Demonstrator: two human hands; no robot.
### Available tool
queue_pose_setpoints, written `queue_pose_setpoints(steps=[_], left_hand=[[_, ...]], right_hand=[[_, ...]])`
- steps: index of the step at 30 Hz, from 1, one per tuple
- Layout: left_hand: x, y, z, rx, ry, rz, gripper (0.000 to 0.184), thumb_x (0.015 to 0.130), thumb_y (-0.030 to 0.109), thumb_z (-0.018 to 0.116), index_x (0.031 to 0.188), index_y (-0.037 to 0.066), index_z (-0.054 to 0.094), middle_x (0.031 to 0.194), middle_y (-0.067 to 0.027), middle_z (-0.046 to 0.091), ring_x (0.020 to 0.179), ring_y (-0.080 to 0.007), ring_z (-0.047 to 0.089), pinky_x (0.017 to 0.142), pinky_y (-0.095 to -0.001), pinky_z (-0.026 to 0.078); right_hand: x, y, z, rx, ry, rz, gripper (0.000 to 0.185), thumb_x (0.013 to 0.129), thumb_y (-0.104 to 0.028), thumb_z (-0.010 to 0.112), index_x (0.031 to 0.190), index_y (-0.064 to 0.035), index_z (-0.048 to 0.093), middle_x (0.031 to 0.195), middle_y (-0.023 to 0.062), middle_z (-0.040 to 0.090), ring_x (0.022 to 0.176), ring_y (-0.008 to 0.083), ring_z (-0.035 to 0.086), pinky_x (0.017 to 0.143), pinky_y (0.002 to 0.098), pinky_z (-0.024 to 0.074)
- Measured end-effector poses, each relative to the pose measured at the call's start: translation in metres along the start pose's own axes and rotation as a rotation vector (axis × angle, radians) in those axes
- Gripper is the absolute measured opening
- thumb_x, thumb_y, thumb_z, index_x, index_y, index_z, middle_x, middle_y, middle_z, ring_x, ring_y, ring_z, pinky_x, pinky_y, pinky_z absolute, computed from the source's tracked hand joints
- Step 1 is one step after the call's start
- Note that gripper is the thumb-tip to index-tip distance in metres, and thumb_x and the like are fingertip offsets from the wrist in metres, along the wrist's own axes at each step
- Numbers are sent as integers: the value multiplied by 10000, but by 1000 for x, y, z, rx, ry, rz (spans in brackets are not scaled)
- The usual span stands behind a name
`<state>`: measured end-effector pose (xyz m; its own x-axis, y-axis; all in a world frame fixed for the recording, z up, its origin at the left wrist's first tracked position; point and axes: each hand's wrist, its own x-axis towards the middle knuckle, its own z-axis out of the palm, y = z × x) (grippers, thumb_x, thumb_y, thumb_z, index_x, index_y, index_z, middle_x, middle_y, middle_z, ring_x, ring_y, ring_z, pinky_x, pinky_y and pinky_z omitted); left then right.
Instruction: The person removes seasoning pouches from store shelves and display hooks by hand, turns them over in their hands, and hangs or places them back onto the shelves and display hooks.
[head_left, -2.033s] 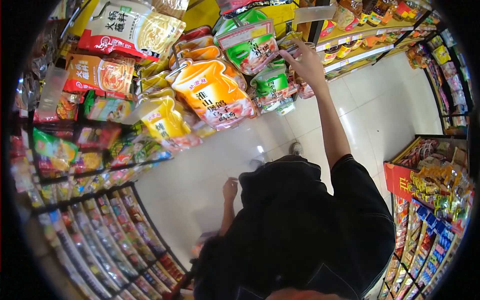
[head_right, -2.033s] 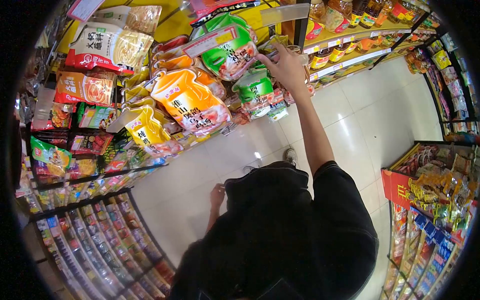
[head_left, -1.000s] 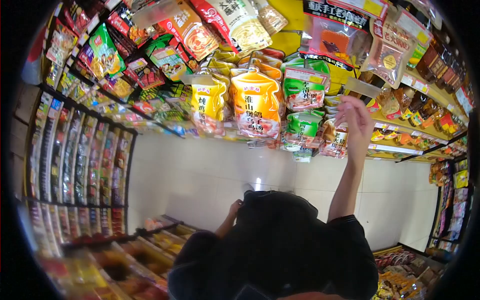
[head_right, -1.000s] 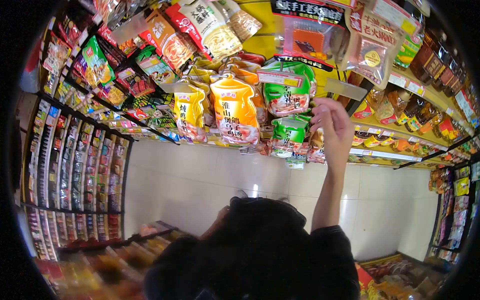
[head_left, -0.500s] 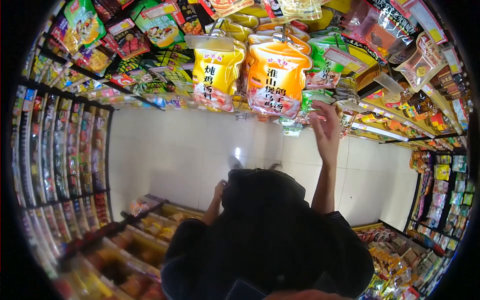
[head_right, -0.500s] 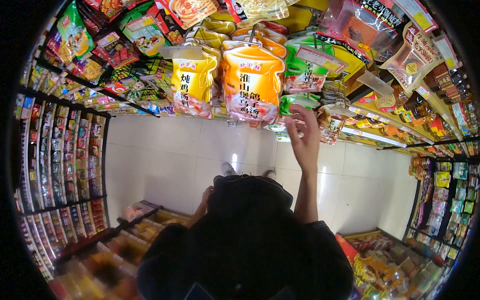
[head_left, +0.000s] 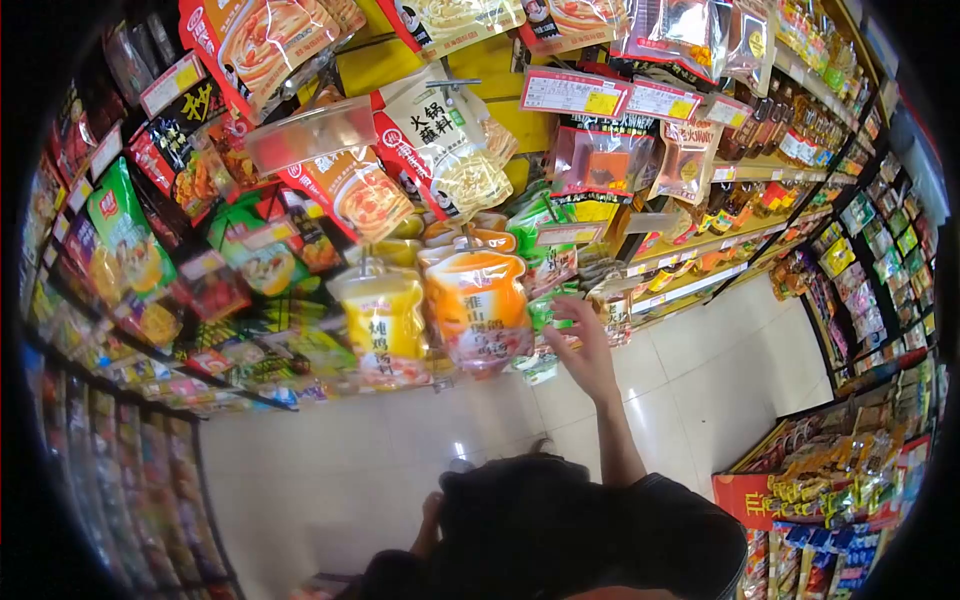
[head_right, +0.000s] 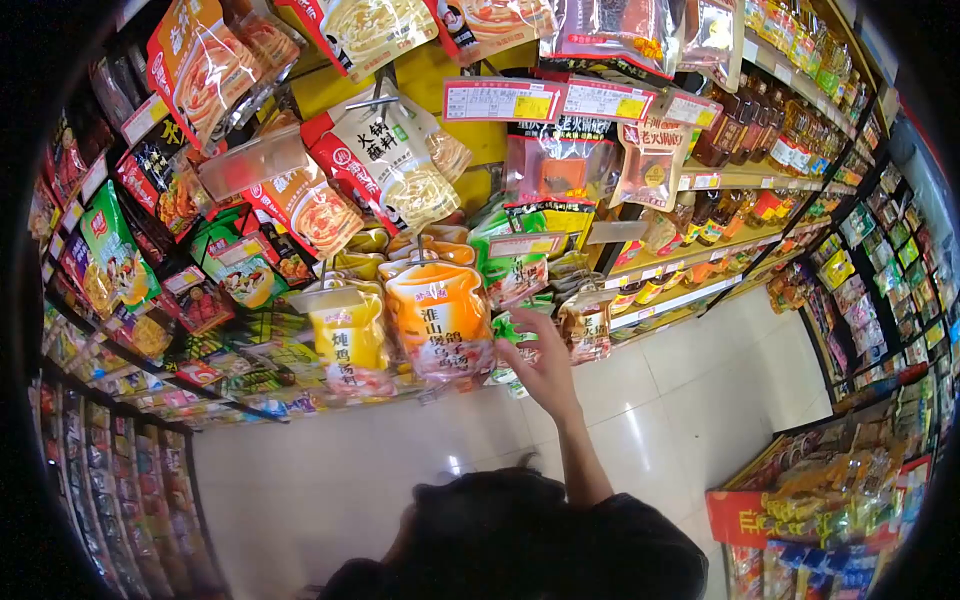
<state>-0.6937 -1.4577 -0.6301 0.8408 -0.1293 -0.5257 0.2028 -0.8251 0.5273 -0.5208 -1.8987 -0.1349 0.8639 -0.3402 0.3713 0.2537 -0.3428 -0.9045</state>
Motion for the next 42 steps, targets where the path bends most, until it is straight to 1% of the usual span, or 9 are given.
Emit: queue_pose_setpoints(steps=[2, 6, 9, 12, 25, 29, 33, 37, 42], left_hand=[[12, -5, -15, 286, 24, 250, 260, 889, 317, 658, 1047, 112, 684, 1101, -94, 690, 1081, -300, 644, 921, -437, 529], [36, 23, -51, 566, 174, 488, 197, 920, 246, 640, 1047, 105, 692, 1051, -96, 703, 1013, -287, 665, 881, -416, 541], [38, 57, -71, -455, 88, 68, 166, 945, 215, 626, 1029, 93, 700, 982, -97, 714, 929, -245, 681, 829, -371, 542], [29, 87, -84, -566, 110, 214, 158, 986, 195, 591, 1010, 71, 686, 929, -80, 709, 837, -199, 670, 778, -341, 532], [-66, 292, -204, -238, 169, 497, 125, 993, 88, 559, 1024, 36, 668, 874, -97, 670, 778, -200, 652, 724, -305, 514], [-92, 371, -248, -723, 270, 591, 118, 963, 16, 576, 1062, -13, 633, 973, -122, 668, 857, -213, 653, 776, -302, 504], [-89, 490, -263, -415, 605, 930, 277, 984, 103, 620, 1238, -4, 596, 1077, -124, 633, 981, -180, 626, 859, -275, 470], [-57, 574, -228, -561, 156, 765, 284, 975, 175, 683, 1188, -11, 656, 1030, -78, 697, 911, -112, 624, 830, -242, 487], [-17, 656, -214, -683, 88, 859, 250, 977, 183, 691, 1076, -46, 682, 970, -56, 719, 863, -85, 622, 771, -252, 498]], right_hand=[[2, -2, 14, -147, -115, -73, 722, 860, -180, 821, 1459, -53, 438, 1185, 108, 628, 885, 230, 682, 832, 351, 570], [-3, -1, 49, 48, -38, 199, 696, 852, -242, 832, 1414, -31, 480, 1151, 129, 649, 837, 217, 678, 781, 331, 561], [0, 46, 49, 66, -169, 173, 591, 861, -265, 826, 1332, -26, 562, 1079, 121, 658, 807, 176, 664, 756, 315, 554], [1, 11, 33, 316, -204, 188, 413, 938, -226, 756, 1265, -22, 609, 1060, 29, 676, 872, 105, 630, 794, 274, 522], [-46, 29, -30, 535, -445, 303, 398, 978, -209, 705, 1304, -42, 550, 1051, 10, 578, 886, 63, 588, 719, 232, 507], [-77, 49, -73, 554, -462, 427, 371, 982, -184, 697, 1284, -28, 549, 1056, 7, 565, 917, 68, 568, 763, 242, 502], [-94, 66, -109, 517, -391, 427, 318, 980, -181, 699, 1223, -25, 565, 1043, -8, 554, 913, 69, 535, 805, 243, 467], [-91, 84, -141, 461, -366, 372, 356, 993, -236, 682, 1253, -27, 559, 1023, -7, 518, 896, 68, 492, 769, 245, 433], [-44, 97, -190, 167, -317, 220, 491, 990, -241, 680, 1391, -47, 475, 1234, 43, 530, 1106, 138, 536, 919, 301, 469]])
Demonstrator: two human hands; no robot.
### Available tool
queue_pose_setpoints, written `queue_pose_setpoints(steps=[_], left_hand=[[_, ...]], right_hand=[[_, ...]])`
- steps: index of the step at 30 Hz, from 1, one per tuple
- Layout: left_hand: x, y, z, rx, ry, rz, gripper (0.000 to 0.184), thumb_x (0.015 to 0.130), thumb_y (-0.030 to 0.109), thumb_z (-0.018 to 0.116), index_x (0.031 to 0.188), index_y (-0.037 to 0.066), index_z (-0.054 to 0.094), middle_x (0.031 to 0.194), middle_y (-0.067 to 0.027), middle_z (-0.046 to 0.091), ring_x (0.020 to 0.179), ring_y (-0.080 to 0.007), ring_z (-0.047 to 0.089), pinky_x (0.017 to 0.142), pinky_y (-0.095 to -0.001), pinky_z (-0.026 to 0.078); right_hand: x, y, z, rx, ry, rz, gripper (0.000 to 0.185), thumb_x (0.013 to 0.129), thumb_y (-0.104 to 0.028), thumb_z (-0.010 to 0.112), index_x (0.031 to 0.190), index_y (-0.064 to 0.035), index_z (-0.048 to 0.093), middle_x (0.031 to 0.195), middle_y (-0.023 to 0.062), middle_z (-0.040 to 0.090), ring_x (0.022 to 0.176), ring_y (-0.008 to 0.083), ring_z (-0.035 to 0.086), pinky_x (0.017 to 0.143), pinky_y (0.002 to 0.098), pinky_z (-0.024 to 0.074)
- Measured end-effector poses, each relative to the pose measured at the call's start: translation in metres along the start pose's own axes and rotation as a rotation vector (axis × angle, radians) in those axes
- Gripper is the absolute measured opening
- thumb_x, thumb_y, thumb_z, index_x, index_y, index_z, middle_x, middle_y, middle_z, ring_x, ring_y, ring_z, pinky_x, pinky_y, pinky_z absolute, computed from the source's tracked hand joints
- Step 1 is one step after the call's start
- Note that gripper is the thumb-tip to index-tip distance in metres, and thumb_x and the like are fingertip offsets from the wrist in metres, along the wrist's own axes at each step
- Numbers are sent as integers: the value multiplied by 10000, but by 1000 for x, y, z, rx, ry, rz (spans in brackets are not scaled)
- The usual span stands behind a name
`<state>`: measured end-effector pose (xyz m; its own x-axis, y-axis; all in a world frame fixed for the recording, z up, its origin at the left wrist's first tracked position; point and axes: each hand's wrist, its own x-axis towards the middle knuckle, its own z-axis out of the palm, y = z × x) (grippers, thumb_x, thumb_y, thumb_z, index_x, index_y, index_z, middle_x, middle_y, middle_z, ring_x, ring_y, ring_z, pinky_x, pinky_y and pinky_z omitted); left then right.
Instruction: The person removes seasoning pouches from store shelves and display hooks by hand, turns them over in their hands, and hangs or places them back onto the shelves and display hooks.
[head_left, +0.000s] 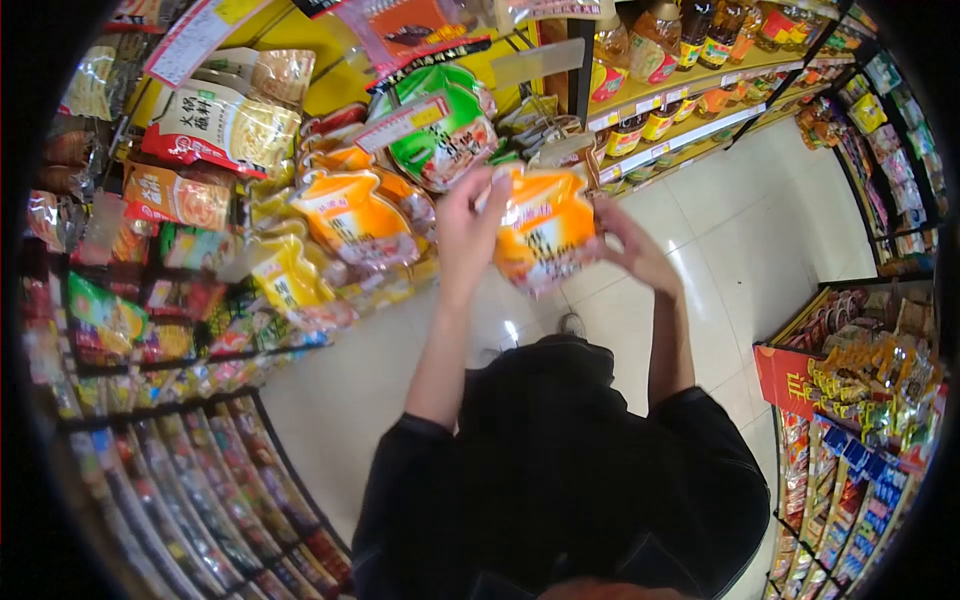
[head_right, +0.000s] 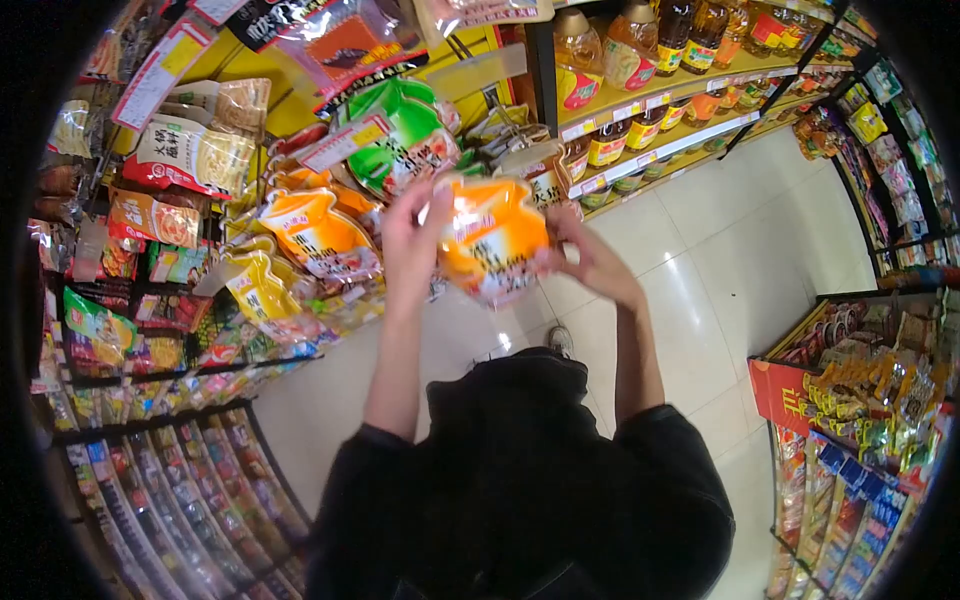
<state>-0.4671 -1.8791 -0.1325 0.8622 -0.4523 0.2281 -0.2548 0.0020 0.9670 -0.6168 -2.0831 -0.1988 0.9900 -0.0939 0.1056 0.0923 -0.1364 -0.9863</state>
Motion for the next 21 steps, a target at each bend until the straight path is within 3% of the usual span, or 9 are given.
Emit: queue_pose_setpoints(steps=[1, 3, 4, 7, 10, 12, 15, 21], left_hand=[[16, 3, 3, 45, -45, 4, 260, 977, 191, 691, 1068, -52, 680, 972, -62, 721, 871, -86, 625, 773, -253, 498], [45, 2, 13, 15, -200, -13, 281, 976, 208, 694, 1060, -60, 677, 951, -61, 722, 871, -96, 630, 779, -254, 499], [58, -8, 19, 12, -214, -24, 288, 975, 222, 698, 1077, -47, 685, 924, -56, 727, 839, -85, 636, 756, -243, 500], [80, -1, 35, -109, -240, -134, 226, 987, 193, 684, 1087, -9, 695, 951, -25, 724, 843, -56, 641, 762, -216, 499], [109, -10, 36, -170, -187, -124, 251, 967, 181, 709, 1127, -12, 697, 998, -60, 741, 867, -81, 673, 766, -215, 512], [120, -6, 40, -232, -132, -78, 245, 935, 154, 738, 1115, -10, 715, 997, -65, 744, 874, -107, 685, 796, -235, 523], [138, -14, 45, -162, -32, 147, 209, 910, 120, 751, 1069, -14, 737, 1000, -68, 749, 888, -129, 690, 829, -265, 531], [133, -7, 49, -107, 95, 230, 195, 869, 126, 804, 997, -11, 747, 952, -40, 745, 889, -90, 663, 832, -259, 521]], right_hand=[[12, -7, -15, 41, 40, -59, 588, 983, -253, 688, 1457, -58, 402, 1382, 88, 512, 1266, 203, 518, 1029, 361, 451], [49, -32, -34, 148, 96, -168, 667, 976, -240, 693, 1511, -72, 332, 1404, 123, 538, 1298, 248, 525, 1104, 402, 410], [64, -38, -35, 150, 186, -208, 558, 980, -239, 692, 1444, -49, 448, 1321, 119, 607, 1223, 201, 576, 1051, 357, 451], [106, -43, -47, 57, 97, -127, 398, 976, -249, 705, 1282, -14, 609, 1190, 88, 680, 1087, 130, 630, 934, 285, 507], [133, -45, -48, 153, 110, -45, 300, 965, -247, 721, 1121, 8, 696, 1048, 46, 716, 960, 80, 646, 825, 240, 531], [146, -47, -51, 186, 162, -99, 300, 963, -241, 724, 1121, 13, 697, 1036, 34, 715, 938, 77, 646, 808, 242, 533], [170, -38, -59, 197, 182, -184, 296, 963, -238, 724, 1119, 12, 697, 1019, 24, 707, 919, 78, 635, 805, 244, 529], [185, -38, -72, 129, 82, -289, 287, 962, -227, 724, 1123, 10, 697, 1007, 26, 709, 916, 85, 632, 823, 258, 529]])
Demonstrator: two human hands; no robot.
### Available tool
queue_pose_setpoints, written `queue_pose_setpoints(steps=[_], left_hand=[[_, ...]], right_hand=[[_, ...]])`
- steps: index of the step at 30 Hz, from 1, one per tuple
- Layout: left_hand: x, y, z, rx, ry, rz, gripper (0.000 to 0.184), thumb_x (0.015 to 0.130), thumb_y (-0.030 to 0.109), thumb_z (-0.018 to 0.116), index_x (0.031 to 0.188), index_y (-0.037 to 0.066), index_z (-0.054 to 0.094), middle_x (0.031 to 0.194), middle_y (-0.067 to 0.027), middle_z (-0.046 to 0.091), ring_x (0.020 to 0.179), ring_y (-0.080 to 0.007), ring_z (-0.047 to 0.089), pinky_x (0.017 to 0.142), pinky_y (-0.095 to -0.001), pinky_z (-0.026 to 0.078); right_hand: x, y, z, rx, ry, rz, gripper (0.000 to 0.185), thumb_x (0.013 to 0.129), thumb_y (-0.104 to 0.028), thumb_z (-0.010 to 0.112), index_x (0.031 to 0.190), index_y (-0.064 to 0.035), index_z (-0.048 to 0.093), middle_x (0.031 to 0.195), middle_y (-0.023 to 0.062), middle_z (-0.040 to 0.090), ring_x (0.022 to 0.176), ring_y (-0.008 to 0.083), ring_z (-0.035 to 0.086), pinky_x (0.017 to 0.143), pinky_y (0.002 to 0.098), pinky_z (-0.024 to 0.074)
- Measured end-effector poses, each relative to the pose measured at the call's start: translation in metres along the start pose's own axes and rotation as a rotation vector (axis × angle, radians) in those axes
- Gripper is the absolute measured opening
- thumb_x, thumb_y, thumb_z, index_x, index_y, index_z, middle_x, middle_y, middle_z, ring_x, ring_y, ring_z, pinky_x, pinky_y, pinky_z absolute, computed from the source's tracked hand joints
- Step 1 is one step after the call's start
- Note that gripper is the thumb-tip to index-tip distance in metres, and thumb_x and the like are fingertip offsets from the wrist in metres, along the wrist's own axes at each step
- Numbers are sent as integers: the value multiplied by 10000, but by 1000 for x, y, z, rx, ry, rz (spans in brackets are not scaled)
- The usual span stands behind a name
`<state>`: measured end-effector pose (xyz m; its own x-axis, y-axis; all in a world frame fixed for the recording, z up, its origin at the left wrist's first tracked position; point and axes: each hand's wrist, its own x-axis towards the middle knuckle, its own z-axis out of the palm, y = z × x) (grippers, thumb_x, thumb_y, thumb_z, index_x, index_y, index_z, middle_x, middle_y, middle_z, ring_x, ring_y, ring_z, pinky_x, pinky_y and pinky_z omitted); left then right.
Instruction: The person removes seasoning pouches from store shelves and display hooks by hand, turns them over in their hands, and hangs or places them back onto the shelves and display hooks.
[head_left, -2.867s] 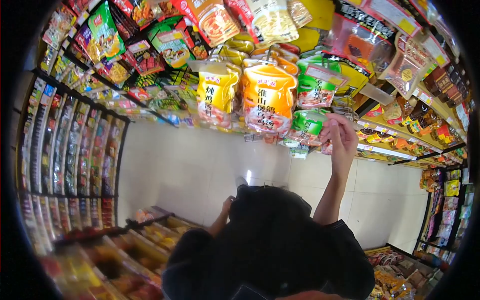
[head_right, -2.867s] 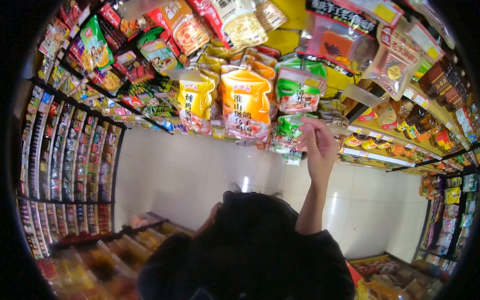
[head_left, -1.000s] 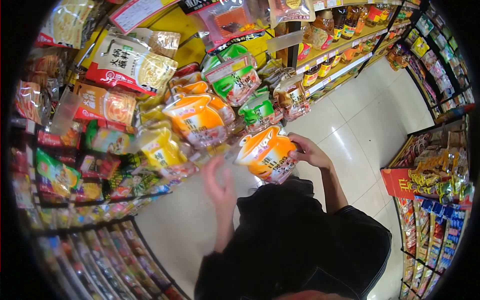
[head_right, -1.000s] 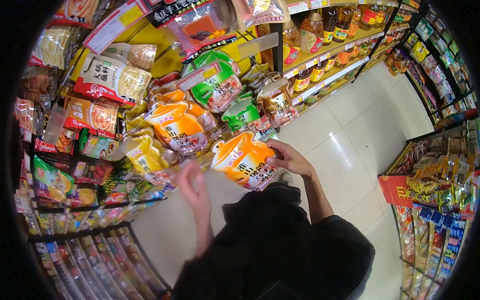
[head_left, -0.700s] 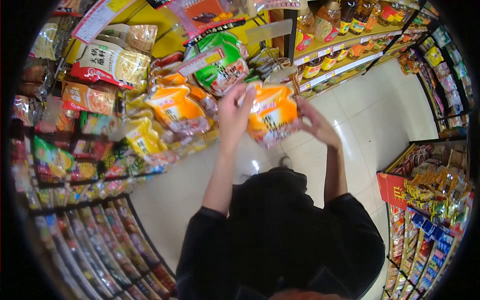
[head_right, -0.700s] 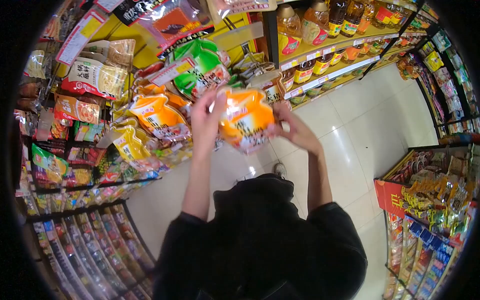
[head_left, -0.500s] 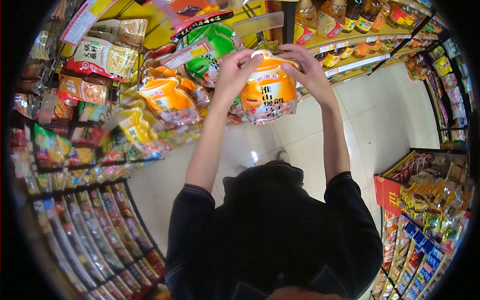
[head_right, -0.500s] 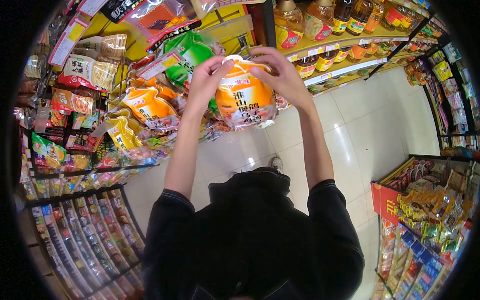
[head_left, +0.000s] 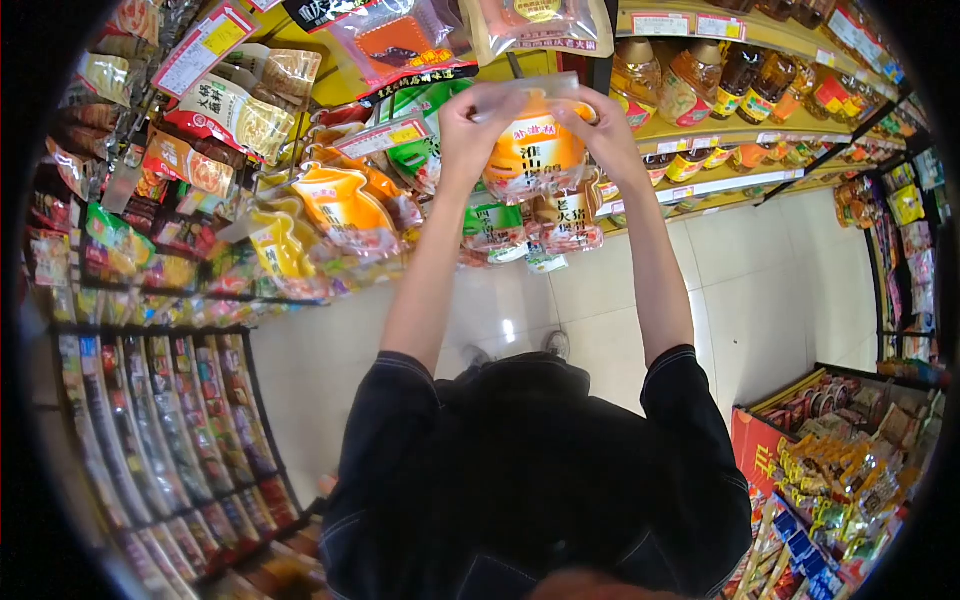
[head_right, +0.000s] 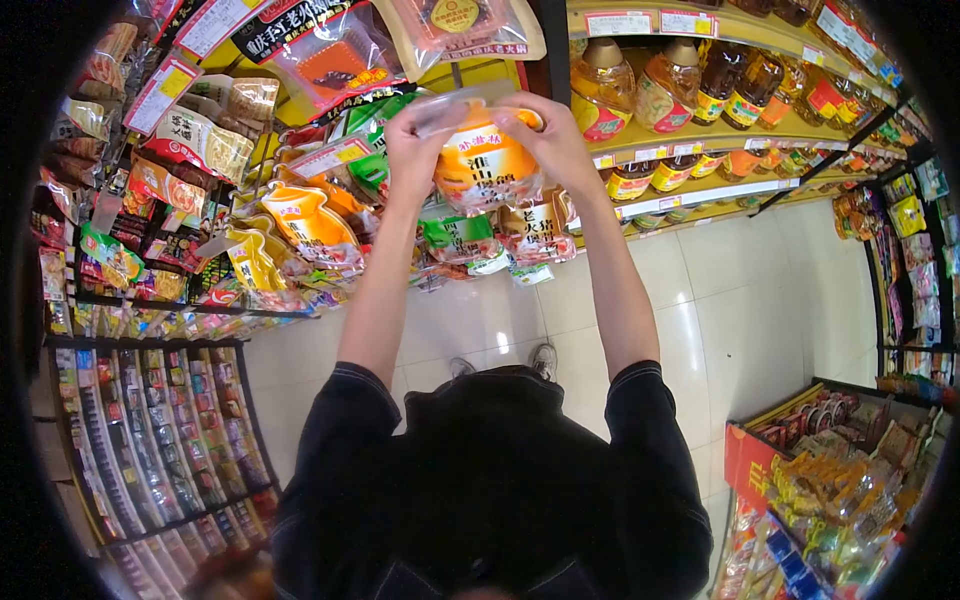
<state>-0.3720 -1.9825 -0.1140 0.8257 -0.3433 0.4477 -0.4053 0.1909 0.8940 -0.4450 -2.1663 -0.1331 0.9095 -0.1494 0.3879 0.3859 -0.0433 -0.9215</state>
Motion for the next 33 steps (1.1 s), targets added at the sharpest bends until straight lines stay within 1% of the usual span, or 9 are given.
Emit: queue_pose_setpoints(steps=[7, 14, 22, 23, 26, 27, 29, 31, 33], left_hand=[[10, -13, -3, -48, 113, 35, 193, 858, 78, 775, 1006, -34, 724, 979, -52, 735, 867, -85, 653, 786, -252, 525], [20, -13, -11, -162, -36, -115, 195, 856, 91, 777, 970, -54, 715, 1013, -44, 732, 900, -84, 656, 814, -249, 527], [26, -25, -17, 170, -104, 53, 237, 866, 85, 748, 1074, -18, 698, 1032, -45, 733, 950, -94, 650, 863, -272, 513], [25, -28, -13, 177, -57, -84, 293, 848, 72, 734, 1122, -16, 673, 1044, -108, 716, 971, -191, 677, 879, -348, 529], [19, -20, -2, 766, 203, 264, 370, 863, 112, 707, 1197, -18, 612, 1140, -206, 636, 1074, -348, 628, 938, -450, 507], [5, -8, 2, 805, 146, 108, 464, 857, 113, 661, 1280, -21, 526, 1246, -263, 519, 1178, -459, 516, 1003, -539, 444], [-25, 4, 9, 846, 231, 315, 515, 822, 92, 645, 1293, -52, 495, 1341, -308, 459, 1233, -471, 492, 1036, -524, 443], [-70, 1, 5, 726, 120, 254, 529, 852, 64, 635, 1360, 41, 490, 1399, -257, 441, 1267, -422, 498, 1066, -499, 444], [-118, 27, -14, 583, 63, 222, 440, 835, 33, 647, 1267, 88, 589, 1388, -206, 482, 1229, -375, 535, 1022, -460, 475]], right_hand=[[17, 6, 5, -2, -17, -99, 226, 924, -72, 695, 1131, 17, 697, 1092, 64, 722, 992, 131, 646, 912, 277, 509], [24, 7, -2, -38, -34, -82, 220, 887, 10, 646, 1102, 32, 686, 1107, 66, 713, 1043, 149, 636, 962, 292, 475], [25, 7, -5, -85, -26, -50, 244, 882, 27, 640, 1119, 20, 700, 1122, 60, 708, 1067, 154, 632, 988, 303, 458], [31, 14, -8, -119, -18, -49, 256, 871, 28, 649, 1121, 21, 704, 1160, 83, 702, 1095, 146, 626, 978, 310, 470], [53, 29, -4, -217, 80, 63, 241, 925, -32, 684, 1157, 31, 694, 1166, 76, 678, 1065, 157, 641, 913, 282, 503], [69, 54, -7, -251, 90, -146, 252, 937, -27, 681, 1181, 34, 677, 1113, 80, 698, 997, 151, 665, 864, 279, 530], [98, 100, -8, 13, 210, -344, 278, 922, -1, 675, 1198, 32, 660, 1065, 70, 717, 961, 169, 673, 882, 311, 536], [113, 108, -13, -121, 266, -153, 298, 929, -12, 664, 1224, 20, 645, 1117, 81, 704, 1009, 183, 661, 918, 332, 528], [126, 124, -24, 169, 218, -97, 298, 957, -55, 646, 1247, 13, 633, 1154, 92, 691, 1063, 194, 644, 954, 345, 514]])
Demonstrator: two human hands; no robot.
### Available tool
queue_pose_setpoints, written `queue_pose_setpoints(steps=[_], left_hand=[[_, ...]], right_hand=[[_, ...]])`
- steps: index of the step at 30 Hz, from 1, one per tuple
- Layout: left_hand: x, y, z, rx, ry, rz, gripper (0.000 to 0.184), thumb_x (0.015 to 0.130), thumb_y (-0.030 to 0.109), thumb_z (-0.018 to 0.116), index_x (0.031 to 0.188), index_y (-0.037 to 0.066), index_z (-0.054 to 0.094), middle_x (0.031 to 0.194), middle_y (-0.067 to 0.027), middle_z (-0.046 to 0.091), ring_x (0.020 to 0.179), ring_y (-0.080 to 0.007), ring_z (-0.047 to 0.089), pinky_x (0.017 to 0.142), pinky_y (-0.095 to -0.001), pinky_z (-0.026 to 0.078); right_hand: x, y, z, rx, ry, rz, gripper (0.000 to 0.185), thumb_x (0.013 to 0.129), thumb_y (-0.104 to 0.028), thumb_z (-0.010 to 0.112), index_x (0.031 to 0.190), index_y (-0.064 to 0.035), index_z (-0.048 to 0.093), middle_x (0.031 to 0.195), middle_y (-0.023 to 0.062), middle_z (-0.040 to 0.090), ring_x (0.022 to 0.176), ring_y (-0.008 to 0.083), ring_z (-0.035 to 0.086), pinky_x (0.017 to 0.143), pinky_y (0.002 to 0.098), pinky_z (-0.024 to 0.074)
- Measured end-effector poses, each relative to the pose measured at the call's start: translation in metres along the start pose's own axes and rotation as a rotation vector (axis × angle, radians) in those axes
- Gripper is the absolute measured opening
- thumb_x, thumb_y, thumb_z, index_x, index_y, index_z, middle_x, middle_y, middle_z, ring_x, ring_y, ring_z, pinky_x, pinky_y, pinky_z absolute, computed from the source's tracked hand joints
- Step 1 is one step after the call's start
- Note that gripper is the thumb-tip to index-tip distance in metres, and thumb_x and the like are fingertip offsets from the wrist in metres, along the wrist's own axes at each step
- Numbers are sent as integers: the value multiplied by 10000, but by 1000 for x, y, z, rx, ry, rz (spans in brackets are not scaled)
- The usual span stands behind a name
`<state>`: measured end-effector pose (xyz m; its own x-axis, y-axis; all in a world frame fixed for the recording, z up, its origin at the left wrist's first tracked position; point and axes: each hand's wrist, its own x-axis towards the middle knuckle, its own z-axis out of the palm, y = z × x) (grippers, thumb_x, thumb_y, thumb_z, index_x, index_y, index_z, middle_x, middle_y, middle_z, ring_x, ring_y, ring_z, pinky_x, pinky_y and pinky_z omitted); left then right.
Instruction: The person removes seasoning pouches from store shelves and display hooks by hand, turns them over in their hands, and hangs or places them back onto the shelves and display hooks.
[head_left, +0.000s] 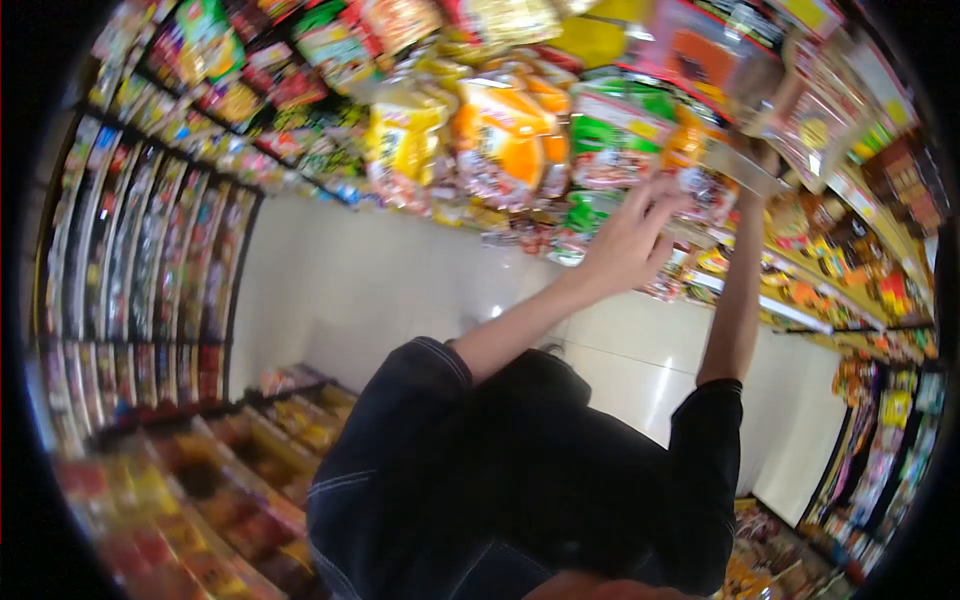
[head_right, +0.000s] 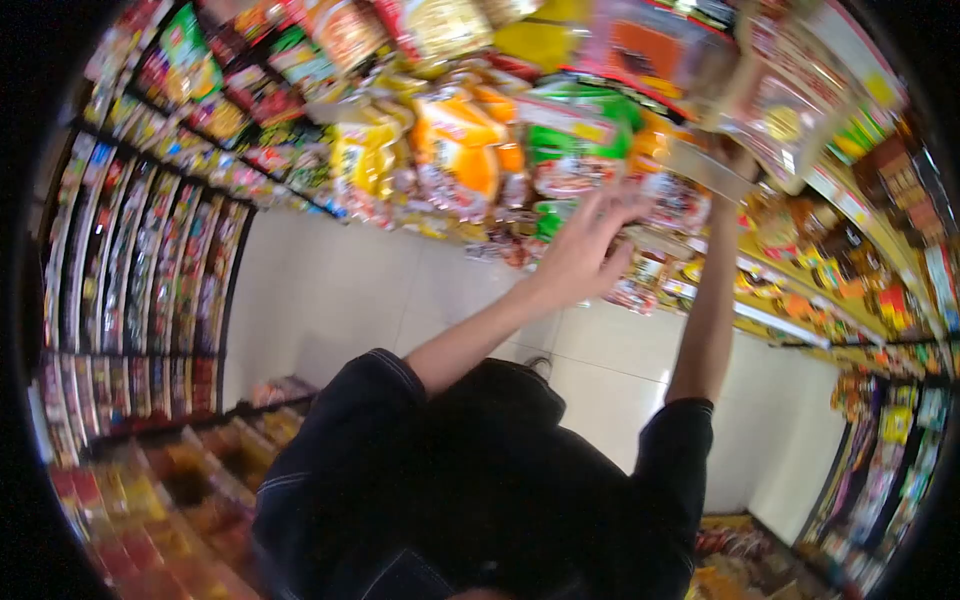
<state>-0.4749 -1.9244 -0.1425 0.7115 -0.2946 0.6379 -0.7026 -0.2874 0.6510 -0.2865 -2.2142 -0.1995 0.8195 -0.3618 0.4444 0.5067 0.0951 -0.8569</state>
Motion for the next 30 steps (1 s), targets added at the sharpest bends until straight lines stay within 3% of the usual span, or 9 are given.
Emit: queue_pose_setpoints(steps=[3, 6, 8, 10, 12, 13, 14, 21, 30], left_hand=[[-56, -12, -64, -33, 56, -118, 347, 817, -3, 656, 1151, 91, 655, 1249, -148, 599, 1146, -323, 593, 988, -426, 484], [-75, -40, -166, 283, 402, -64, 210, 817, -42, 649, 984, 76, 695, 950, -98, 652, 979, -292, 623, 925, -396, 499], [-87, -73, -231, 256, 528, -407, 271, 828, 46, 724, 1094, 74, 678, 1080, -133, 633, 1023, -322, 600, 946, -441, 490], [-78, -93, -276, 672, 514, -238, 603, 780, 212, 835, 1313, 89, 582, 1237, -200, 564, 1122, -369, 552, 976, -486, 470], [-76, -94, -279, 660, 340, -324, 841, 719, 266, 889, 1423, 74, 469, 1331, -227, 493, 1224, -384, 487, 1034, -492, 434], [-76, -94, -278, 651, 247, -362, 962, 689, 293, 915, 1478, 66, 413, 1378, -240, 458, 1275, -391, 454, 1063, -495, 416], [-81, -99, -271, 662, 214, -349, 1048, 644, 330, 921, 1518, 128, 380, 1338, -294, 446, 1222, -446, 472, 1030, -545, 414], [-86, -67, -261, 681, 386, -381, 973, 620, 226, 881, 1493, 182, 454, 1348, -315, 389, 1201, -456, 444, 1013, -526, 418], [-155, 10, -267, 410, -35, -572, 979, 633, 228, 879, 1506, 171, 439, 1340, -286, 383, 1241, -478, 444, 1009, -532, 452]], right_hand=[[8, 6, -19, 356, -66, 100, 308, 999, -120, 621, 1282, 1, 614, 1209, 109, 672, 1144, 210, 619, 1007, 365, 493], [-39, -28, -16, -201, -22, 26, 375, 1016, -169, 611, 1338, 15, 562, 1312, 138, 628, 1212, 249, 603, 1038, 395, 481], [-91, -70, 6, -801, 14, -94, 430, 1014, -189, 614, 1378, 19, 517, 1403, 149, 582, 1255, 287, 592, 1071, 427, 472], [-155, -93, 41, -721, 250, -101, 399, 1029, -233, 607, 1343, 8, 556, 1339, 135, 629, 1180, 238, 621, 1017, 396, 481], [-214, -95, 44, -812, 346, 71, 369, 1038, -237, 598, 1318, 2, 584, 1259, 127, 660, 1115, 199, 621, 963, 367, 489], [-242, -74, 32, -749, 269, -2, 361, 1035, -253, 605, 1297, -4, 599, 1187, 111, 670, 1067, 189, 619, 944, 339, 495], [-265, -88, 66, -725, 282, 71, 349, 1030, -246, 608, 1281, -4, 604, 1163, 103, 671, 1051, 186, 624, 933, 320, 499], [-328, -97, 109, -694, 250, 120, 279, 987, -75, 623, 1249, 18, 614, 1119, 98, 664, 921, 137, 607, 916, 321, 507], [-340, -130, 154, -608, 97, 288, 278, 973, -51, 612, 1248, -20, 623, 1043, 73, 674, 971, 161, 641, 864, 300, 502]])
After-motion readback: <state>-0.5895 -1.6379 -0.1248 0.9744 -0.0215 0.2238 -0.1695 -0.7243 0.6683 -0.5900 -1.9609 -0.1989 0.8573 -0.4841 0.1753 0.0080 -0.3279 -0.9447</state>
